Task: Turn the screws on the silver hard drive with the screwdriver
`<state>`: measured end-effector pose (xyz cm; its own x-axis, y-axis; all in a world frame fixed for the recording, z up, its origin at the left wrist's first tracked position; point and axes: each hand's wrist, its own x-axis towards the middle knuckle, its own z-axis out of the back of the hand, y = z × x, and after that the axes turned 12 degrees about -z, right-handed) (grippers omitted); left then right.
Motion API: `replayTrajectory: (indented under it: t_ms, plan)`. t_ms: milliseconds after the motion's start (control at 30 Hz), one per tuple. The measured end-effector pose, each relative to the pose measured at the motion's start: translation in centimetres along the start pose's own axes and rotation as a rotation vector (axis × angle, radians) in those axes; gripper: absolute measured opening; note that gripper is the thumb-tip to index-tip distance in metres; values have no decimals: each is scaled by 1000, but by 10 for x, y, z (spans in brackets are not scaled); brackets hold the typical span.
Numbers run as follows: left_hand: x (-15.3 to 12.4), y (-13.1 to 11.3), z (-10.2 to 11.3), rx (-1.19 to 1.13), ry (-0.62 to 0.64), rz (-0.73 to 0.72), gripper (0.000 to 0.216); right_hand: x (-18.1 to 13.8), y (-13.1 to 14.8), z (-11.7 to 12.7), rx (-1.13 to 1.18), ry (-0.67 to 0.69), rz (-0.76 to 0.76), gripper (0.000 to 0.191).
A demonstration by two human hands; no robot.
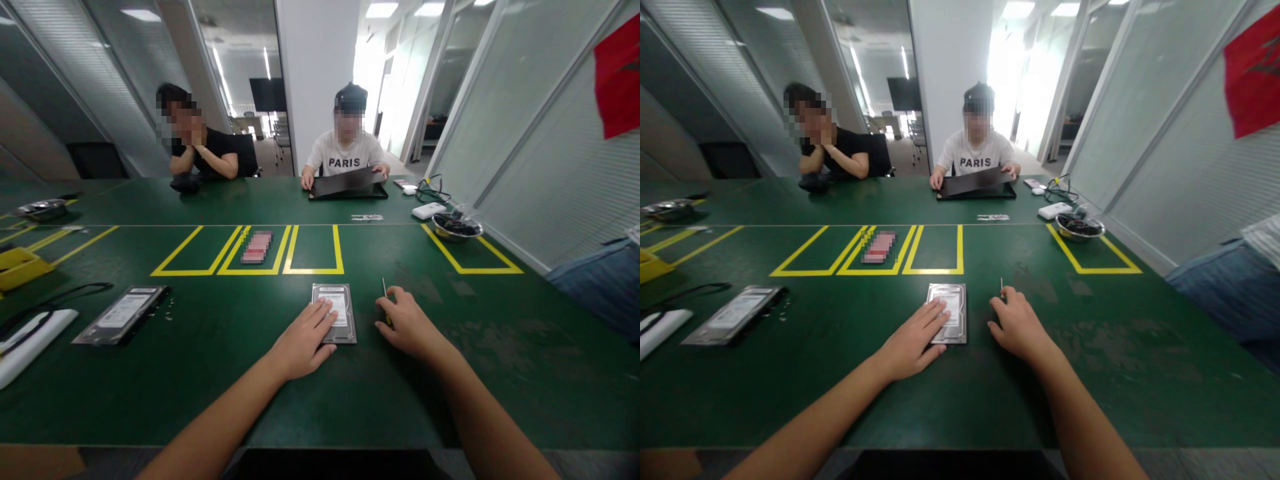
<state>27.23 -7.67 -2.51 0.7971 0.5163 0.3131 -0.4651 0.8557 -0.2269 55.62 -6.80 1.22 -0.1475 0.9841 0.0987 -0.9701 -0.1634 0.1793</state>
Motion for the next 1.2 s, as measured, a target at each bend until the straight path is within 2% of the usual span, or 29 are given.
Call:
replayTrajectory:
  t_ms: [100, 267, 367, 467, 667, 767, 900, 967, 1067, 1200]
  plan:
    - [-1, -1, 1, 2, -3, -8, 65, -3, 21, 12, -80, -64, 54, 34]
    - [-1, -3, 1, 15, -1, -9, 67, -11, 63, 28, -8, 21, 273, 33]
    - [2, -6, 2, 2, -16, -10, 68, -10, 85, 25, 84, 12, 360, 30]
    - [5, -9, 4, -27, -47, -17, 66, -3, 97, 10, 186, -30, 398, 32]
    - [4, -12, 9, -63, -157, 26, 58, 1, 92, -23, 375, -110, 378, 35]
    - [0, -11, 13, -65, -247, 61, 41, -3, 83, -31, 415, -100, 398, 38]
    - [-7, -1, 24, 23, -313, 242, 17, -5, 76, -35, 345, -67, 466, 53]
    - [-13, 9, 34, 102, -268, 359, 18, -4, 75, -36, 302, -50, 477, 55]
    - [-32, 30, 56, 191, -126, 561, 27, -3, 76, -35, 277, -29, 467, 51]
    - [-80, 61, 90, 336, 158, 868, 33, -4, 78, -34, 295, -30, 453, 49]
